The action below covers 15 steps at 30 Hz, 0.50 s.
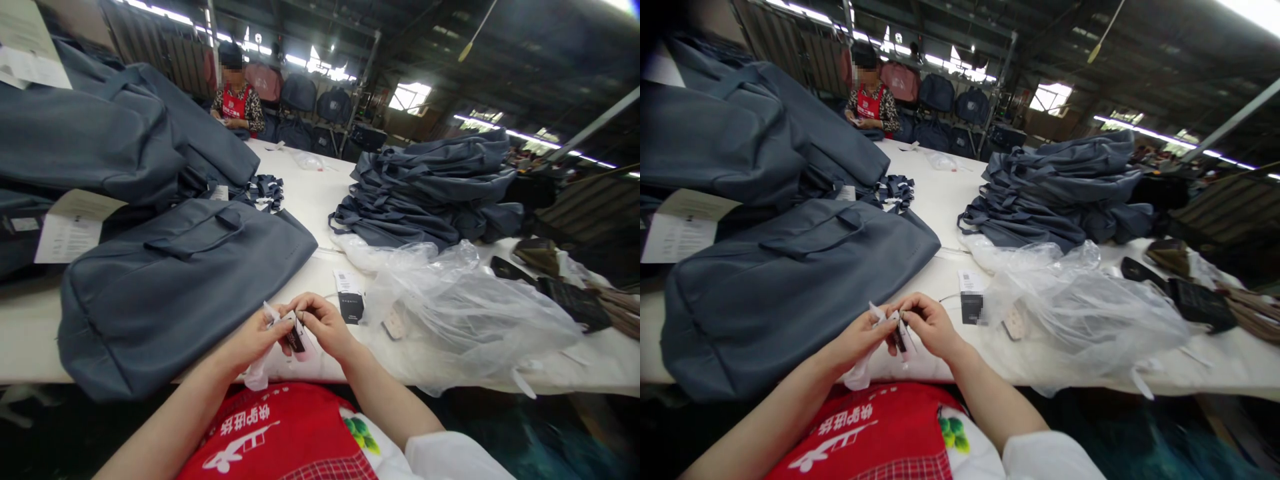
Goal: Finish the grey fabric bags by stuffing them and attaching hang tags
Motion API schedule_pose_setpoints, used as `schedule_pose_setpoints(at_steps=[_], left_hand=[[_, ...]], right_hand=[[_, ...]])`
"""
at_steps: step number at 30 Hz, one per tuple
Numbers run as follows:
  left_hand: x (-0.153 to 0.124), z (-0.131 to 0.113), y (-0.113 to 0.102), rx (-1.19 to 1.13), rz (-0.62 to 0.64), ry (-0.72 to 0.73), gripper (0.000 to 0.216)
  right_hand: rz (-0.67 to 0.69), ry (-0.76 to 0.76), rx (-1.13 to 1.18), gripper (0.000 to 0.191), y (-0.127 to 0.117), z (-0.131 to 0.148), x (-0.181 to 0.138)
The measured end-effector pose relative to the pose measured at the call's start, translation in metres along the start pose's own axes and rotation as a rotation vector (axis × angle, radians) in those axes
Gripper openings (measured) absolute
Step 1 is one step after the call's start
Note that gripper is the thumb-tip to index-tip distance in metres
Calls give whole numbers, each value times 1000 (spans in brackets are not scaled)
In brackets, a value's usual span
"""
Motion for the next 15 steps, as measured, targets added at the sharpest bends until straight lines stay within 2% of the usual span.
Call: schedule_pose_setpoints(at_steps=[3, 5, 7, 9, 12, 13, 15], left_hand=[[0, 5, -9, 91, -130, -11, 43], [0, 9, -17, 153, -265, 10, 43], [0, 12, -24, 214, -364, 41, 44], [0, 15, -29, 284, -416, 67, 44], [0, 17, -31, 373, -455, 97, 42], [-1, 17, -31, 394, -466, 104, 42], [-3, 16, -29, 439, -498, 116, 39]], right_hand=[[-107, -15, -98, 12, -5, 0, 1], [-251, -14, -147, 21, -14, -1, 2], [-367, 33, -214, 23, -22, -4, 2], [-343, 122, -322, 23, -25, -9, 3], [-140, 238, -381, 22, -14, -16, 4], [-111, 249, -364, 21, -9, -17, 4], [-137, 241, -336, 18, -2, -19, 3]])
Point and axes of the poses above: each hand's wrist, its own x-axis towards the middle knuckle, its own y-axis out of the palm, z = x × y, the point moved 2 cm from there along x, towards the middle knuckle, and after that the axes turned 7 degrees about -x, right-handed, at the moved point
